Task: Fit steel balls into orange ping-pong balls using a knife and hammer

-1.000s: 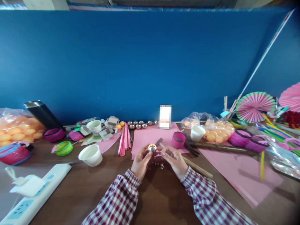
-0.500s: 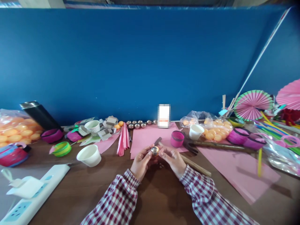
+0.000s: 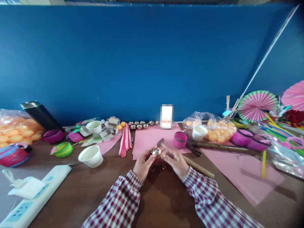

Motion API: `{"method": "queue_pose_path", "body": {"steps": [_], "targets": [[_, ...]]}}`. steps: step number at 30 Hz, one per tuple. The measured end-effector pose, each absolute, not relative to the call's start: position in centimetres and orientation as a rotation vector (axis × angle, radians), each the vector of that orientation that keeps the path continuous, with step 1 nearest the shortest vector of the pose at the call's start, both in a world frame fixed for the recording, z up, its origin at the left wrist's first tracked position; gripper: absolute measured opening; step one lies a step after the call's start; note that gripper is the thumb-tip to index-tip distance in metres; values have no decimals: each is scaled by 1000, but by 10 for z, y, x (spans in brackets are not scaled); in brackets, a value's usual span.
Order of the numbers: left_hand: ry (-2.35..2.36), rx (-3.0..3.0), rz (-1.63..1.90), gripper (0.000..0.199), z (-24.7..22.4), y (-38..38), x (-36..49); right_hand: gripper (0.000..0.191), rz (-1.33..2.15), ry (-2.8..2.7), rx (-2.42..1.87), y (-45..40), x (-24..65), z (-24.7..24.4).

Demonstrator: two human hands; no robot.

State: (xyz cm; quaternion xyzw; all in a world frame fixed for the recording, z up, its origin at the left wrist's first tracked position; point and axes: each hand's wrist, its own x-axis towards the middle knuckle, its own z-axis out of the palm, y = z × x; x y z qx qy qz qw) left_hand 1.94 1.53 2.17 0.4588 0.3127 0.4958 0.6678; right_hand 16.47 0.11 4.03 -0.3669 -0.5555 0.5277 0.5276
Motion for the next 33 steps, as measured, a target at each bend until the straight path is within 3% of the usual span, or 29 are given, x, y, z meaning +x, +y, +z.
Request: {"method": "queue_pose_path", "body": {"steps": [33], "targets": [[716, 1242, 1106, 39, 22, 16, 17, 21, 1302, -1393, -841, 3, 173, 36]]}}
